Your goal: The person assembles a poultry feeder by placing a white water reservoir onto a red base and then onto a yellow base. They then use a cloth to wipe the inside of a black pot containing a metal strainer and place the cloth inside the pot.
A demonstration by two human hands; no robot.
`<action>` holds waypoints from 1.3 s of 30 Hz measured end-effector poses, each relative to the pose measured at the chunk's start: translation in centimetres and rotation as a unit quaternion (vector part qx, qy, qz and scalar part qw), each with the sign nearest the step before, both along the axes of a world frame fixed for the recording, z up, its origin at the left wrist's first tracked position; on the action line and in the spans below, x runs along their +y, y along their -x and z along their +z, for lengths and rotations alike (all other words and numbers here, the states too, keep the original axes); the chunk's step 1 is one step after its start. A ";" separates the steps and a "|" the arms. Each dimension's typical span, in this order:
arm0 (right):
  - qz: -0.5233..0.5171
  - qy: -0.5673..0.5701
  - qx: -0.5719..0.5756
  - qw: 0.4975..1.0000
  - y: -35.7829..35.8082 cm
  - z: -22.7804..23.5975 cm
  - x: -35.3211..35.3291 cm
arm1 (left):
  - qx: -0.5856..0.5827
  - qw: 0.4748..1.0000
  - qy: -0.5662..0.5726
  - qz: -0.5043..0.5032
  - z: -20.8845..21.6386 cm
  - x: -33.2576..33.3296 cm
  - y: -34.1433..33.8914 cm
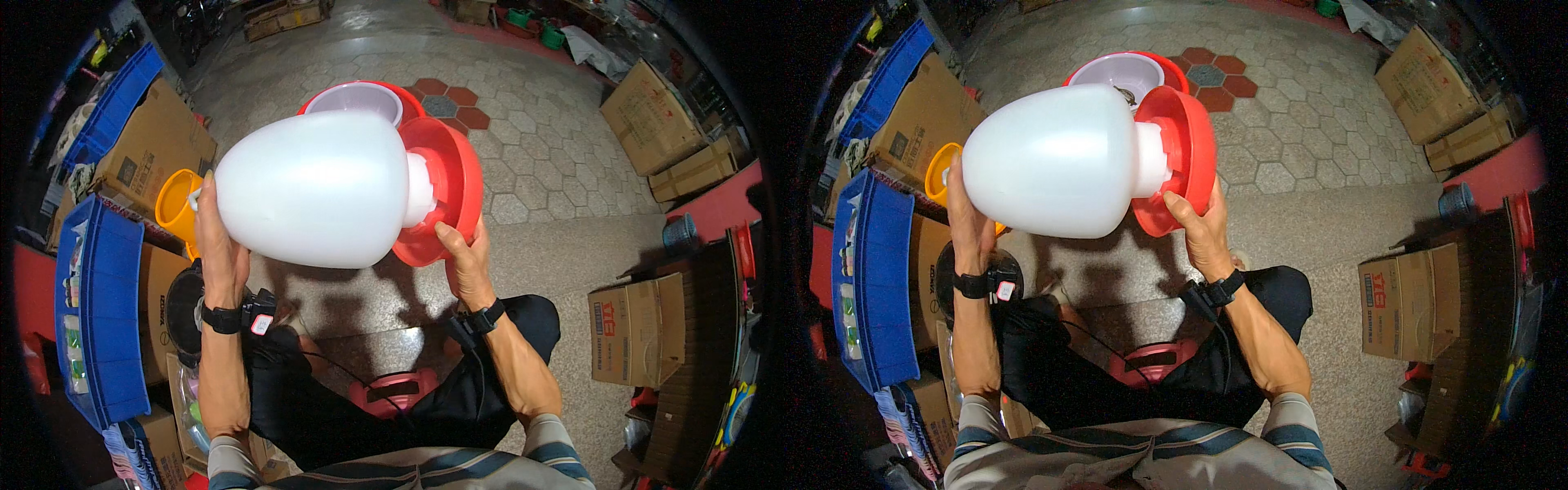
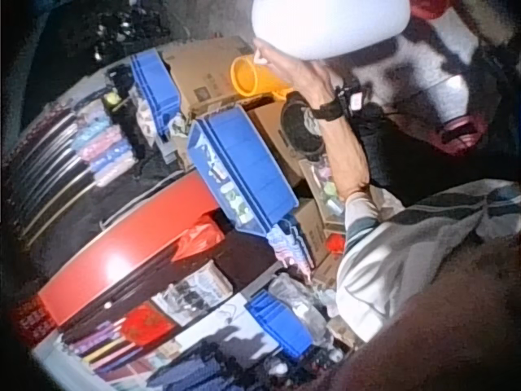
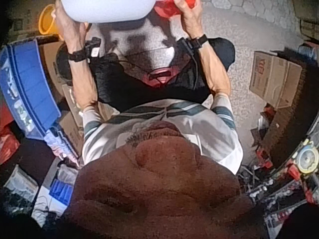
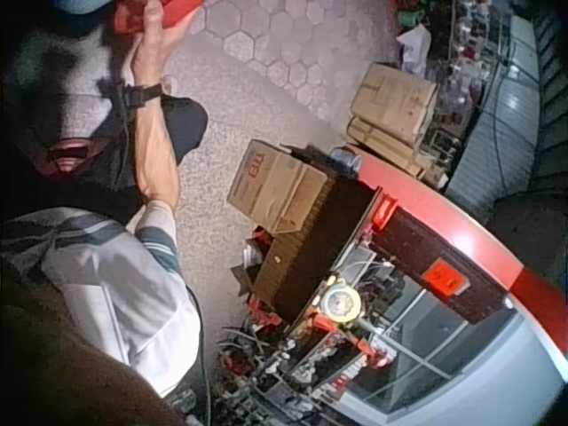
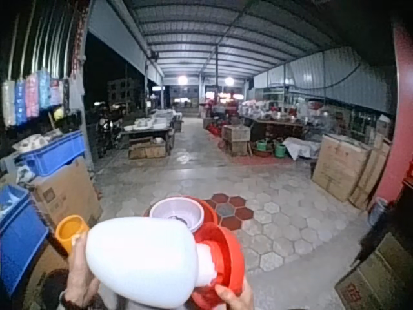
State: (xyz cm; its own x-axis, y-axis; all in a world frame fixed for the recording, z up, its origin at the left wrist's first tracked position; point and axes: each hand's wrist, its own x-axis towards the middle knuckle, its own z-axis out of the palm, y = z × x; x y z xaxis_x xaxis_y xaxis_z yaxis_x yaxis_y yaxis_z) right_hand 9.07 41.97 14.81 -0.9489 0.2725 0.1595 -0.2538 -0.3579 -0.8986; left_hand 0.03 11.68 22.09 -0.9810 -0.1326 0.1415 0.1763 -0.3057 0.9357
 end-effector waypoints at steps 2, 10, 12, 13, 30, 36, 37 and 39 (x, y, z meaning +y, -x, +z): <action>-0.010 -0.020 -0.003 1.000 0.0 0.1 -0.1 | -0.032 0.999 -0.029 -0.012 -0.4 0.3 0.1; -0.031 -0.097 0.013 0.995 0.0 0.0 -0.7 | -0.099 0.995 -0.013 0.016 -1.3 -1.2 1.1; -0.030 -0.110 0.017 0.993 -0.2 0.0 -0.7 | -0.101 0.994 -0.049 0.007 -1.6 -1.4 1.3; -0.029 -0.116 0.019 0.993 -0.3 0.0 -0.7 | -0.097 0.993 -0.069 0.002 -1.8 -1.3 1.4; -0.016 -0.098 0.001 0.995 -0.4 -0.7 -0.8 | 0.006 0.997 0.052 0.061 -3.2 -1.7 1.0; -0.003 -0.093 -0.005 0.996 -0.3 -1.1 -0.4 | 0.136 0.953 0.249 0.104 -4.5 -3.3 1.5; 0.000 -0.090 0.003 0.996 -0.3 -1.2 -0.4 | 0.143 0.945 0.271 0.112 -4.7 -3.4 1.7; -0.010 -0.089 -0.005 0.996 -0.3 -1.1 -0.4 | 0.170 0.923 0.322 0.125 -4.8 -3.5 1.8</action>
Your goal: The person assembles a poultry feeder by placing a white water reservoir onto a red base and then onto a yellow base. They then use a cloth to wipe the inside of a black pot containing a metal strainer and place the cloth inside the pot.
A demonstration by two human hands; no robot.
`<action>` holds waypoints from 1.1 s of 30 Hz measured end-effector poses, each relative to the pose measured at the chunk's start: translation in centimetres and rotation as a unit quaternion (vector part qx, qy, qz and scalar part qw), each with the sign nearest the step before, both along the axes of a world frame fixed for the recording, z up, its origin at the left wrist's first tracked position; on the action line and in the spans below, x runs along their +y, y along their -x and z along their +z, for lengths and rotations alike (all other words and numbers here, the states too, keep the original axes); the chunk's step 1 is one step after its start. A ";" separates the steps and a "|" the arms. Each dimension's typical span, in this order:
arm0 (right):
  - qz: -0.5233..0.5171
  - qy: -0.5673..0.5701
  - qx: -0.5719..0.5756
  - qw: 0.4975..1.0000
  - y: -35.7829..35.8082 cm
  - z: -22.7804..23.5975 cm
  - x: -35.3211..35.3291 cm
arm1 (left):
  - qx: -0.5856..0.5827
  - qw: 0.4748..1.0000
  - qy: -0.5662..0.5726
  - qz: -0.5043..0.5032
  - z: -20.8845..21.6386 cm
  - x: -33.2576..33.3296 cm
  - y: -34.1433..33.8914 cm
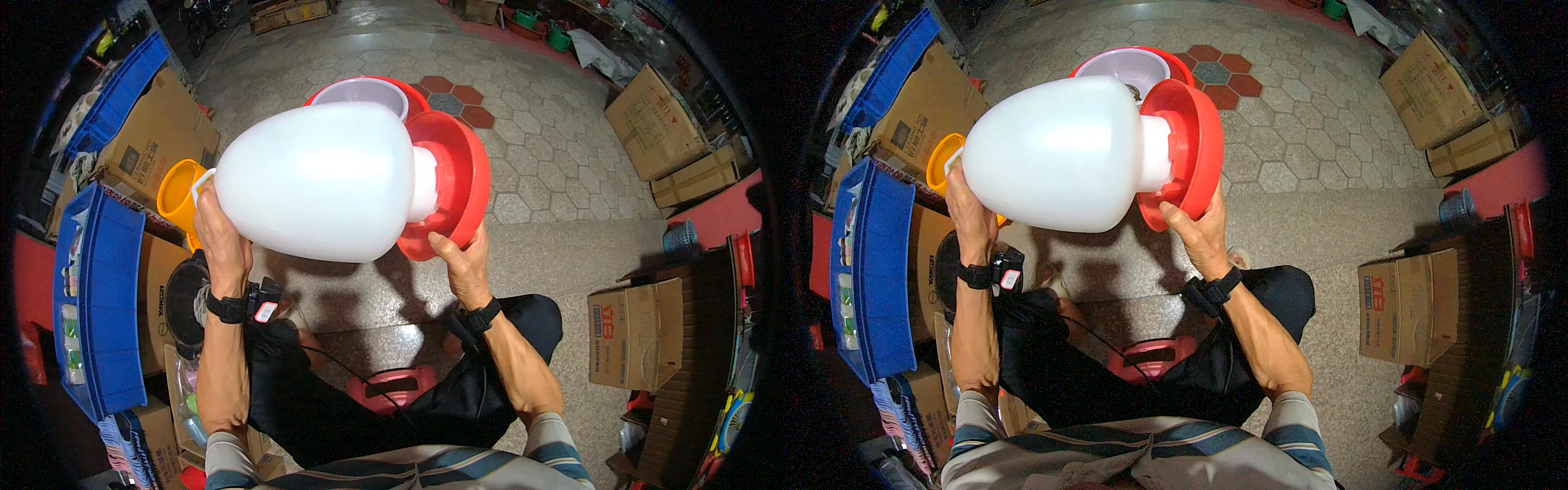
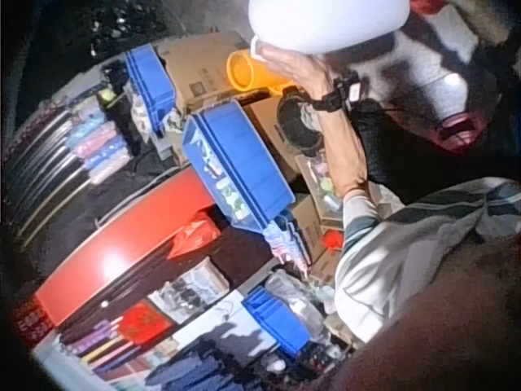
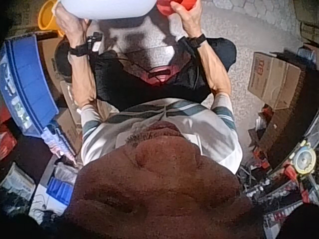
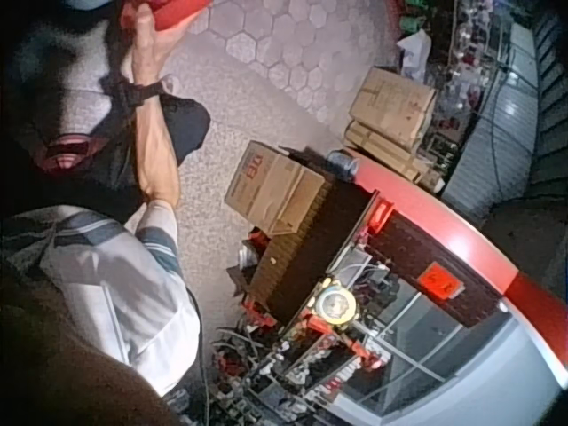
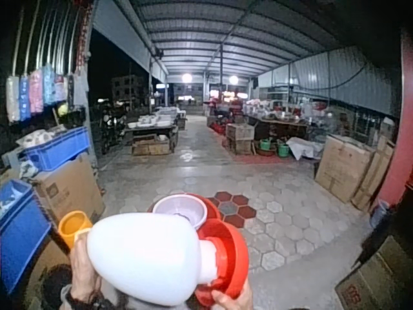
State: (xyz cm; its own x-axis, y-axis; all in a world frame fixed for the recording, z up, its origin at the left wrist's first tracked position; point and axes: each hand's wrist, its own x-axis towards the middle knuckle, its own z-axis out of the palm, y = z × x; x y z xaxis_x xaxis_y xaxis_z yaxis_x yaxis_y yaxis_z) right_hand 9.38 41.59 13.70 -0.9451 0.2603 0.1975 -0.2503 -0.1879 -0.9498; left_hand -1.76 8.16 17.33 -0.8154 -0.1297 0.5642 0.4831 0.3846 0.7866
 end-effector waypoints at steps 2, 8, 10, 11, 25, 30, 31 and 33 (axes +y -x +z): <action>-0.004 -0.016 0.006 1.000 0.0 0.2 -0.1 | 0.001 1.000 -0.009 -0.010 0.4 0.0 -0.1; 0.040 0.021 -0.009 0.999 0.0 0.3 -0.7 | 0.025 0.999 0.005 0.023 2.7 0.3 -0.7; 0.017 0.051 -0.050 0.997 0.6 0.0 -0.7 | -0.004 0.998 -0.055 0.027 3.1 0.9 -1.0; 0.001 0.064 -0.080 0.995 0.9 -0.2 -0.6 | -0.018 0.996 -0.086 0.028 3.2 1.2 -1.3; -0.078 0.077 -0.057 0.992 0.4 -0.9 -0.7 | -0.033 0.989 -0.120 -0.073 4.3 2.3 -1.5; -0.104 0.021 -0.071 0.992 0.4 -1.0 -0.4 | -0.071 0.980 -0.139 -0.124 4.4 1.6 -1.6; -0.104 0.025 -0.067 0.992 0.5 -1.0 -0.3 | -0.060 0.987 -0.095 -0.114 4.5 1.6 -1.7; -0.108 0.033 -0.061 0.992 0.9 -0.9 -0.1 | -0.054 0.987 -0.089 -0.120 4.6 1.7 -2.0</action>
